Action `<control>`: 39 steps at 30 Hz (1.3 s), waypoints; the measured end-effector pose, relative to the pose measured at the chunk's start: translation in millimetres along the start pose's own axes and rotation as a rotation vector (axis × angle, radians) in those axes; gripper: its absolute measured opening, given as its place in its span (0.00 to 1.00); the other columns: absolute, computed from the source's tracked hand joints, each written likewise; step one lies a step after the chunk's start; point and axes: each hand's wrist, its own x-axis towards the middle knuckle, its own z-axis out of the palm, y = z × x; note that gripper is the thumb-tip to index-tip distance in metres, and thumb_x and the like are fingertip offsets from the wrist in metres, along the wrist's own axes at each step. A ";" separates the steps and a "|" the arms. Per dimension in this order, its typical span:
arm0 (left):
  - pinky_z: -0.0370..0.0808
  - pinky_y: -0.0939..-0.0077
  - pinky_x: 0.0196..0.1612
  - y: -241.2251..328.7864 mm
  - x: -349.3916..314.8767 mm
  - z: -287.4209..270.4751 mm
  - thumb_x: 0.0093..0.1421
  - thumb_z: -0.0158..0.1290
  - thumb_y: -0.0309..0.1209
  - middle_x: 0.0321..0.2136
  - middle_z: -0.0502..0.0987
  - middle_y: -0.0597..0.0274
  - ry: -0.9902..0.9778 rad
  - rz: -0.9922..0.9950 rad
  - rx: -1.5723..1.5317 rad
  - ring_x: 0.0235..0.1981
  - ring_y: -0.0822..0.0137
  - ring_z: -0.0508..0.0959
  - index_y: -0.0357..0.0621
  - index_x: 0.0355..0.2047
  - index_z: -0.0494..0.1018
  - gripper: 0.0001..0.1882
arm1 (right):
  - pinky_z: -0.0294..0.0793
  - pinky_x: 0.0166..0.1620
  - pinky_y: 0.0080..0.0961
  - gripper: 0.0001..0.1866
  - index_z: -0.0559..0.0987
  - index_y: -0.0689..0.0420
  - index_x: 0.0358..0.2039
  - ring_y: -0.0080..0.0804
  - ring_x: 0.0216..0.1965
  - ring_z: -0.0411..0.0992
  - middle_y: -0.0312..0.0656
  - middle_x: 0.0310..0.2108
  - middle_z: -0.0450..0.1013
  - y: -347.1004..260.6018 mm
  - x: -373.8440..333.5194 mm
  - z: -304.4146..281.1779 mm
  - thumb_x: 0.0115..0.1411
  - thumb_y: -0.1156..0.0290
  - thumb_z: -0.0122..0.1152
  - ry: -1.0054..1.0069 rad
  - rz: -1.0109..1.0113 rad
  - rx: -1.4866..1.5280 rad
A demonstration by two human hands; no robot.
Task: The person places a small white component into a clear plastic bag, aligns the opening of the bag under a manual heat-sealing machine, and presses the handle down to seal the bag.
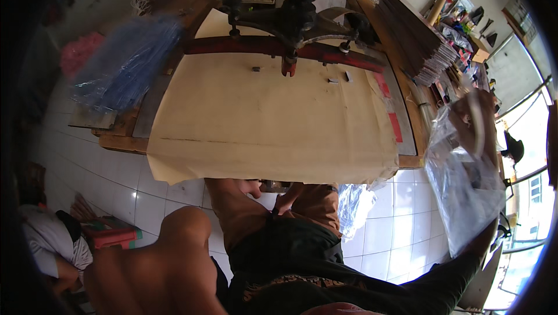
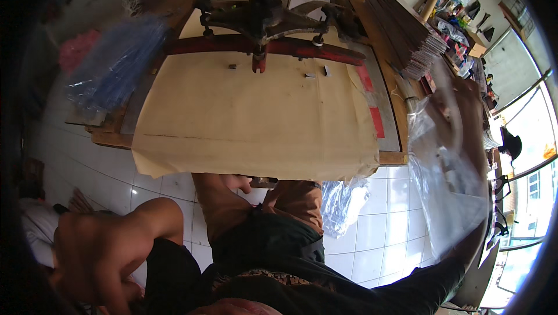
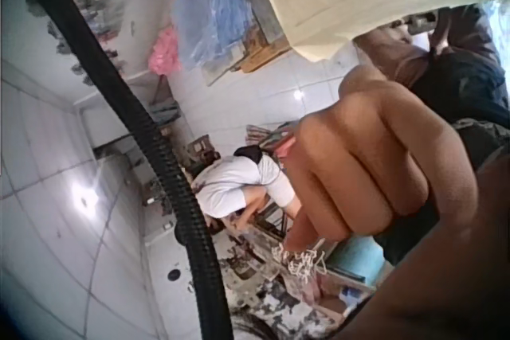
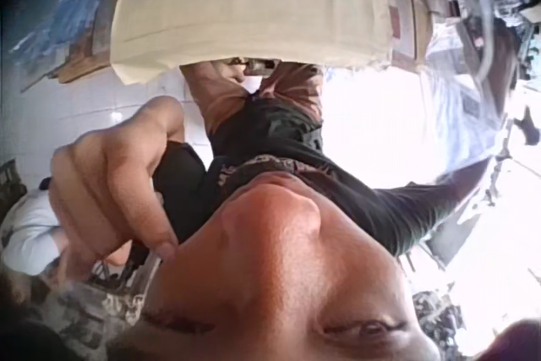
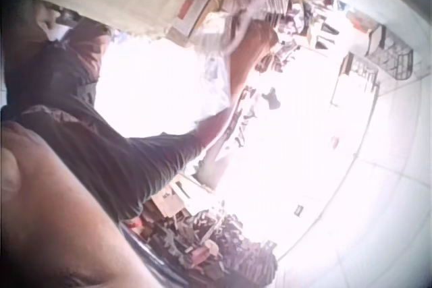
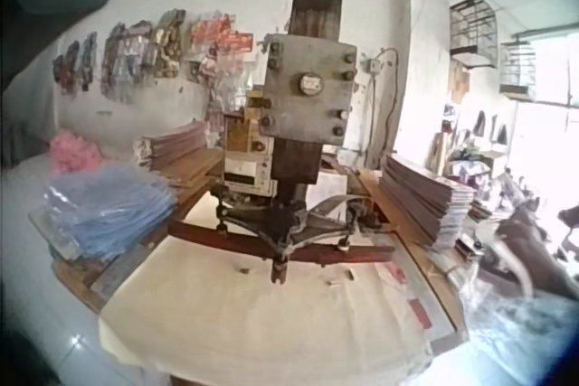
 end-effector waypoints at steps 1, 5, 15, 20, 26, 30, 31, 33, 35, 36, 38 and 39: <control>0.72 0.88 0.24 -8.5 -9.5 -8.5 0.63 0.48 0.24 0.06 0.60 0.78 0.071 0.042 -0.106 0.11 0.81 0.69 0.62 0.06 0.55 0.29 | 0.67 0.50 0.38 0.07 0.82 0.59 0.27 0.38 0.39 0.73 0.43 0.27 0.75 5.4 -6.4 -7.2 0.54 0.69 0.68 -0.022 0.017 -0.053; 0.72 0.86 0.22 -7.6 -4.9 1.1 0.62 0.45 0.21 0.05 0.59 0.79 -0.063 0.050 0.064 0.09 0.82 0.68 0.64 0.06 0.51 0.30 | 0.66 0.54 0.43 0.08 0.78 0.56 0.20 0.42 0.38 0.75 0.40 0.21 0.74 -44.2 35.3 60.6 0.51 0.70 0.68 0.067 0.007 0.194; 0.76 0.64 0.39 -9.0 1.8 -97.5 0.57 0.61 0.41 0.29 0.75 0.55 -0.138 -0.294 0.657 0.36 0.62 0.76 0.42 0.35 0.74 0.16 | 0.73 0.44 0.34 0.03 0.86 0.55 0.27 0.36 0.27 0.78 0.40 0.21 0.79 -83.4 100.2 81.9 0.55 0.71 0.68 0.099 -0.235 0.632; 0.75 0.63 0.49 -33.6 5.1 -163.0 0.53 0.71 0.46 0.42 0.79 0.49 -0.193 -0.363 1.675 0.48 0.60 0.79 0.36 0.50 0.74 0.33 | 0.76 0.34 0.28 0.06 0.85 0.63 0.29 0.34 0.27 0.79 0.44 0.26 0.82 -106.7 100.0 80.0 0.56 0.72 0.68 -0.024 -0.241 1.064; 0.76 0.72 0.47 -28.7 0.6 -189.6 0.52 0.70 0.26 0.40 0.82 0.54 0.019 -0.759 1.375 0.38 0.68 0.83 0.38 0.51 0.74 0.26 | 0.74 0.33 0.23 0.08 0.85 0.66 0.31 0.24 0.26 0.76 0.41 0.25 0.81 -109.3 94.4 91.3 0.59 0.72 0.69 -0.193 -0.198 1.356; 0.77 0.74 0.47 -27.8 15.3 -171.9 0.54 0.68 0.22 0.33 0.85 0.54 0.019 -0.956 1.365 0.38 0.70 0.84 0.37 0.50 0.75 0.23 | 0.73 0.33 0.22 0.07 0.85 0.66 0.32 0.22 0.27 0.76 0.39 0.26 0.81 -108.3 87.2 98.9 0.60 0.73 0.69 -0.267 -0.104 1.436; 0.77 0.75 0.46 -29.2 18.3 -169.1 0.54 0.67 0.21 0.31 0.85 0.54 0.025 -1.010 1.347 0.39 0.70 0.84 0.37 0.50 0.75 0.23 | 0.73 0.33 0.22 0.07 0.85 0.66 0.32 0.21 0.27 0.75 0.39 0.26 0.81 -106.7 86.8 100.4 0.60 0.74 0.69 -0.269 -0.085 1.445; 0.78 0.76 0.45 -27.1 23.0 -170.6 0.54 0.67 0.22 0.33 0.85 0.51 0.063 -1.094 1.242 0.39 0.68 0.84 0.36 0.49 0.74 0.22 | 0.73 0.33 0.21 0.07 0.85 0.66 0.32 0.21 0.27 0.75 0.39 0.26 0.81 -105.1 84.7 104.6 0.60 0.74 0.68 -0.275 -0.061 1.457; 0.78 0.76 0.44 -26.2 25.0 -172.3 0.55 0.67 0.22 0.34 0.85 0.49 0.073 -1.137 1.179 0.39 0.68 0.85 0.35 0.48 0.74 0.22 | 0.73 0.33 0.21 0.06 0.85 0.65 0.32 0.20 0.27 0.75 0.39 0.26 0.81 -103.6 82.4 108.0 0.61 0.74 0.68 -0.275 -0.047 1.458; 0.78 0.76 0.44 -26.2 25.6 -172.4 0.55 0.67 0.22 0.34 0.85 0.49 0.065 -1.140 1.169 0.39 0.67 0.85 0.35 0.48 0.74 0.21 | 0.73 0.34 0.21 0.06 0.86 0.65 0.32 0.20 0.28 0.75 0.39 0.26 0.81 -103.6 81.6 108.1 0.61 0.74 0.68 -0.281 -0.033 1.466; 0.78 0.76 0.44 -26.4 28.0 -172.5 0.55 0.67 0.22 0.34 0.85 0.50 0.033 -1.152 1.189 0.39 0.68 0.85 0.35 0.48 0.74 0.21 | 0.74 0.34 0.20 0.07 0.86 0.65 0.33 0.20 0.28 0.75 0.39 0.27 0.81 -103.5 79.4 108.0 0.62 0.74 0.68 -0.292 -0.005 1.481; 0.78 0.76 0.44 -26.5 30.0 -172.4 0.55 0.67 0.22 0.34 0.85 0.51 0.009 -1.162 1.219 0.39 0.68 0.85 0.35 0.48 0.75 0.21 | 0.74 0.34 0.21 0.07 0.86 0.65 0.34 0.20 0.29 0.76 0.39 0.27 0.81 -104.0 78.7 109.4 0.62 0.74 0.67 -0.282 -0.026 1.495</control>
